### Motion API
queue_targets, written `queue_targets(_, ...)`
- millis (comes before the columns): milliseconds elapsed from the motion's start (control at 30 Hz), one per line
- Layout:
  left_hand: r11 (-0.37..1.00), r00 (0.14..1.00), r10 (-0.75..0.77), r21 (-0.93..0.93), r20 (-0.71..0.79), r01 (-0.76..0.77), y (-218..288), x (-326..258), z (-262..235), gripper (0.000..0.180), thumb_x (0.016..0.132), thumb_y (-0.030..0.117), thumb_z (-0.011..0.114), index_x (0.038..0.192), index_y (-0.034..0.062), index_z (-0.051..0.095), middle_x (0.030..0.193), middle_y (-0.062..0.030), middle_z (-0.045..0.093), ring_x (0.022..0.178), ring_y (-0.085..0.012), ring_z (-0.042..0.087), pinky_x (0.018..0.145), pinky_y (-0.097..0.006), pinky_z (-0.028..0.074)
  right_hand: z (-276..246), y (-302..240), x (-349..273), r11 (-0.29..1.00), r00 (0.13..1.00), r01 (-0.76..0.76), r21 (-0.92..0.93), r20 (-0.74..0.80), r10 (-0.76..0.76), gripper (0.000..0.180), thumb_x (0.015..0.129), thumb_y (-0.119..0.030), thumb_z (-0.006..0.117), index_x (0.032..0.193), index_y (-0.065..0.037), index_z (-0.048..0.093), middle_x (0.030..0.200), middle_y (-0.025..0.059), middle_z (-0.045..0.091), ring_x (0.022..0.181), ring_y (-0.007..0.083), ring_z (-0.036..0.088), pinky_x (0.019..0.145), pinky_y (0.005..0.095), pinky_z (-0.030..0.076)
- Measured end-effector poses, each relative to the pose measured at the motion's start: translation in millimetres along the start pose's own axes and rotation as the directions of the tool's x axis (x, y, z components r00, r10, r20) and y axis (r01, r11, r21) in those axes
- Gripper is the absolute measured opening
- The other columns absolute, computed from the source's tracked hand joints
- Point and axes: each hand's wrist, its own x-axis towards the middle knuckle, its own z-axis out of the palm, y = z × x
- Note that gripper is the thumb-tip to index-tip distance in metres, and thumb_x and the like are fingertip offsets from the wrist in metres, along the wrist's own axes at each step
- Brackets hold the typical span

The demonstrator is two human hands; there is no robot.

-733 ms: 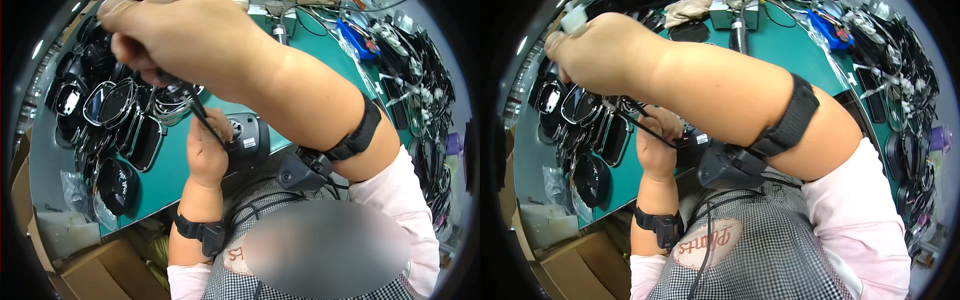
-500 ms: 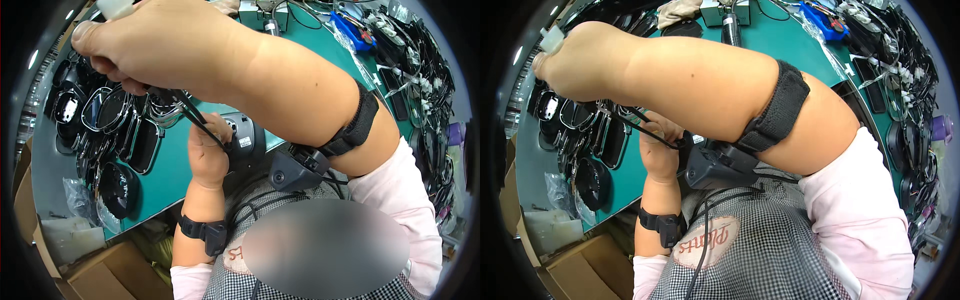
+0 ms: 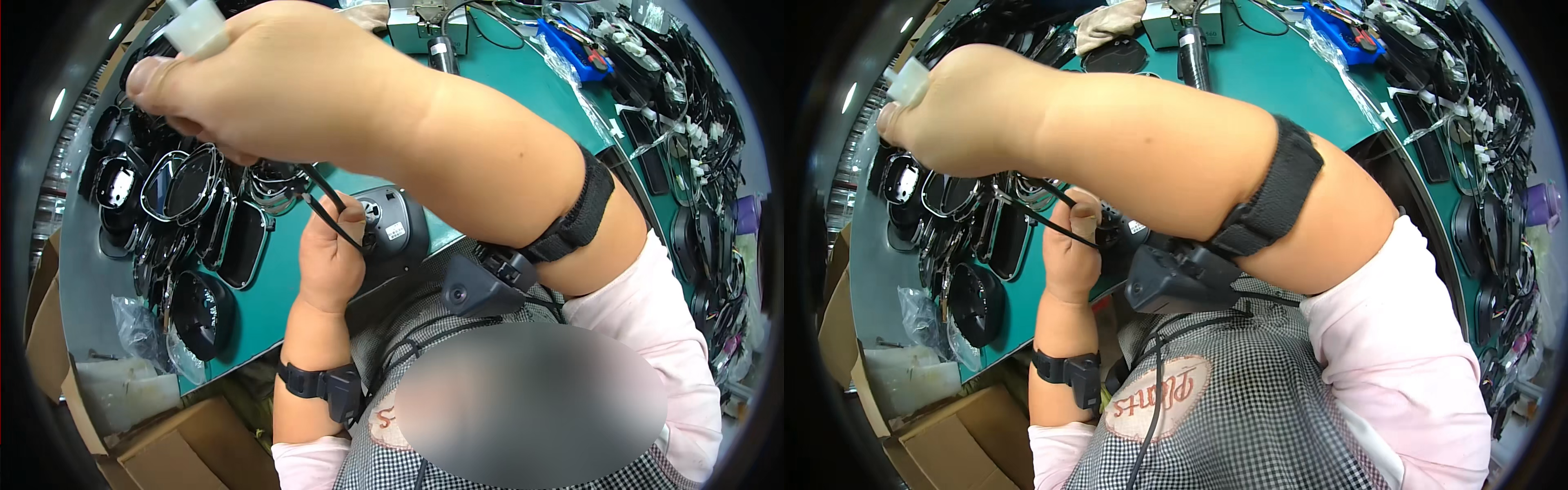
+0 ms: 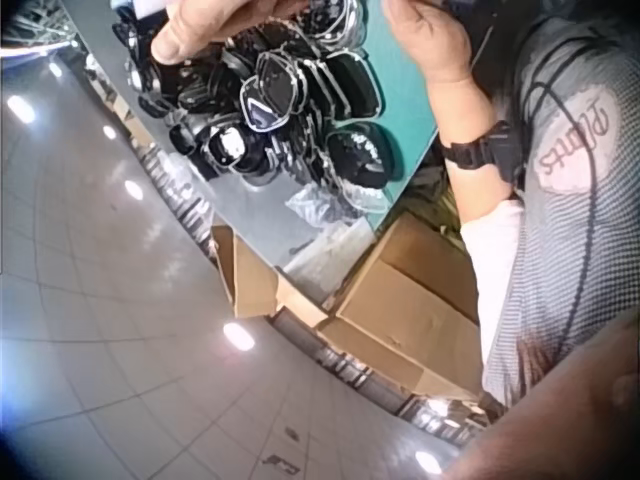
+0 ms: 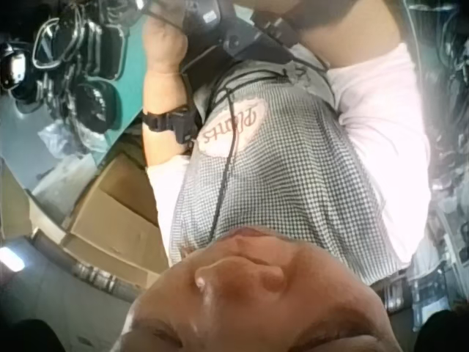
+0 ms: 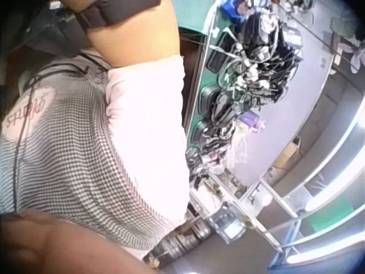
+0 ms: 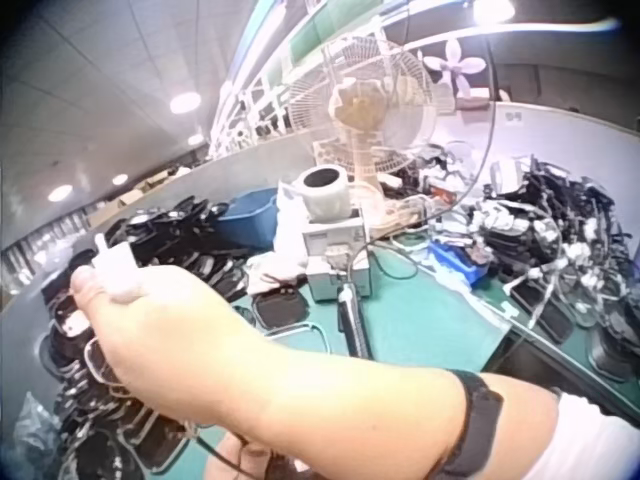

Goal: Assembling and wiring electronic components into plastic housings using an electric screwdriver at a workbench.

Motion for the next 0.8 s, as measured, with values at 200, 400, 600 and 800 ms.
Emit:
queue_targets(200,0.860,0.981,-0.093,0.510,0.168,-0.006,23.3,1.1,-33.2,0.020,0.099,0.018,0.062,0.099,0.0002,0.070,0.090,-0.0074,0.067,0.088,-0.0207,0.063,0.079,-0.031,0.049,-42.3,21.4,-37.8,0.929,0.900,0.371,-0.009,0.252,-0.357,0.075,0.080,-0.053,0.075,0.126,0.003,0.059,0.112,0.0208,0.069,0.102,0.0316,0.068,0.087,0.0365,0.052)
queue_targets(400,0.885,0.887,-0.460,-0.068,0.039,0.461,15.6,-1.3,-32.4,0.027,0.102,0.027,0.059,0.101,0.0022,0.070,0.079,-0.0001,0.060,0.072,-0.0076,0.054,0.065,-0.025,0.043,-42.4,97.1,-111.9,0.908,0.978,-0.108,0.404,-0.123,0.171,0.104,0.087,-0.076,0.054,0.157,-0.004,0.025,0.152,0.0234,0.038,0.143,0.0326,0.038,0.115,0.0454,0.033)
queue_targets(600,0.861,0.888,-0.437,-0.220,0.146,0.459,16.9,-9.3,-39.7,0.023,0.099,0.023,0.062,0.106,0.0013,0.067,0.079,0.0014,0.056,0.068,-0.0051,0.048,0.061,-0.022,0.039,-87.5,118.0,-155.1,0.538,0.858,0.028,0.842,-0.297,0.419,0.074,0.103,-0.063,0.033,0.134,0.001,0.051,0.118,0.0156,0.063,0.106,0.0240,0.064,0.093,0.0377,0.051)
queue_targets(800,0.878,0.868,-0.478,0.048,0.135,0.477,23.9,-0.4,-32.1,0.024,0.090,0.016,0.072,0.108,0.0010,0.065,0.088,0.0018,0.061,0.076,-0.0052,0.052,0.065,-0.022,0.043,-49.5,97.8,-132.7,0.634,0.889,0.018,0.773,-0.302,0.344,0.063,0.105,-0.056,0.037,0.127,0.000,0.058,0.099,0.0092,0.066,0.091,0.0197,0.065,0.086,0.0330,0.051)
